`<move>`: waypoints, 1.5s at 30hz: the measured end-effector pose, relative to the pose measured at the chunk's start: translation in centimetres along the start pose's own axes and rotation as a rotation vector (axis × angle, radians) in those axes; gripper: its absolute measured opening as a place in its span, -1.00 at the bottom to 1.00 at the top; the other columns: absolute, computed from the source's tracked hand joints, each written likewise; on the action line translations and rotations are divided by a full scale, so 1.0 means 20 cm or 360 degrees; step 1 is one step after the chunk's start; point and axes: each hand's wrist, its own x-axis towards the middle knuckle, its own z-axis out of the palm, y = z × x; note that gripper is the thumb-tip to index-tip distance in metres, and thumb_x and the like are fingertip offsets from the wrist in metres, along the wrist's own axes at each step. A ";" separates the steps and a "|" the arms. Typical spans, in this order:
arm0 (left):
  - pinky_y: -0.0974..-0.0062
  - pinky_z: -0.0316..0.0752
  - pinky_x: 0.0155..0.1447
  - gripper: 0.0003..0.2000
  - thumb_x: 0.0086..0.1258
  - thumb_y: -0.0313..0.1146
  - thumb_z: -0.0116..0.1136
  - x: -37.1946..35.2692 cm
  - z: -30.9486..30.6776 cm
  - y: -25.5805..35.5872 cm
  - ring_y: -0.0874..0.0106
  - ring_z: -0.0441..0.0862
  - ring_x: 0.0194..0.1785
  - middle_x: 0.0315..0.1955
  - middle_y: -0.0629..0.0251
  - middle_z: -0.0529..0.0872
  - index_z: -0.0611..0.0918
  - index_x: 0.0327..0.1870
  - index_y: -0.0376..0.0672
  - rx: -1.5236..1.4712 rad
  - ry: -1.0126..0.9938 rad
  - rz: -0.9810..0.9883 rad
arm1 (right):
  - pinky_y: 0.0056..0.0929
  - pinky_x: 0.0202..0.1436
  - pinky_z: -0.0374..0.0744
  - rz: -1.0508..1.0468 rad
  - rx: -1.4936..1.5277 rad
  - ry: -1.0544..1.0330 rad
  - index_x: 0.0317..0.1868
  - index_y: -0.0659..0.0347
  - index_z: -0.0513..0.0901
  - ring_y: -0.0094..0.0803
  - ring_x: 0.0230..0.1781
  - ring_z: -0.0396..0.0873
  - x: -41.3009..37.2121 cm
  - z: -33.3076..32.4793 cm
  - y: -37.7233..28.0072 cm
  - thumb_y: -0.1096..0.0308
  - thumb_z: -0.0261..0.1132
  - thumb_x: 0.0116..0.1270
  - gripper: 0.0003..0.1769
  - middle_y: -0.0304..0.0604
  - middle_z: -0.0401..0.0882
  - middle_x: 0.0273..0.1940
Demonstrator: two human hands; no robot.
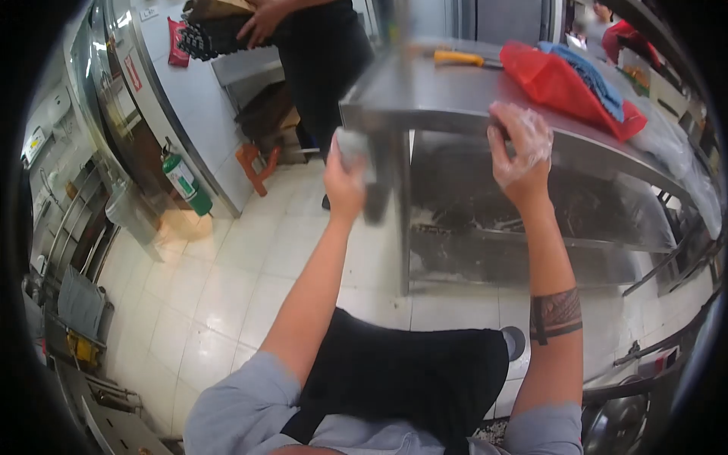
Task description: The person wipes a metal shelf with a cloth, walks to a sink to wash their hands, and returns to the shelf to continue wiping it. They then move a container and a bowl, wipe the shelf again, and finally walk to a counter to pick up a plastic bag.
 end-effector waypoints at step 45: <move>0.15 0.43 -0.19 -0.62 0.48 -0.05 0.25 -0.04 0.07 -0.22 0.04 0.59 -0.25 -0.31 0.00 0.65 0.60 -0.21 -0.27 0.0070 0.0084 0.0078 | -0.27 0.04 0.56 -0.0416 -0.0519 0.0075 -0.13 0.10 0.76 -0.22 -0.17 0.66 0.02 0.20 -0.03 0.29 0.40 0.38 -0.87 -0.24 0.74 -0.19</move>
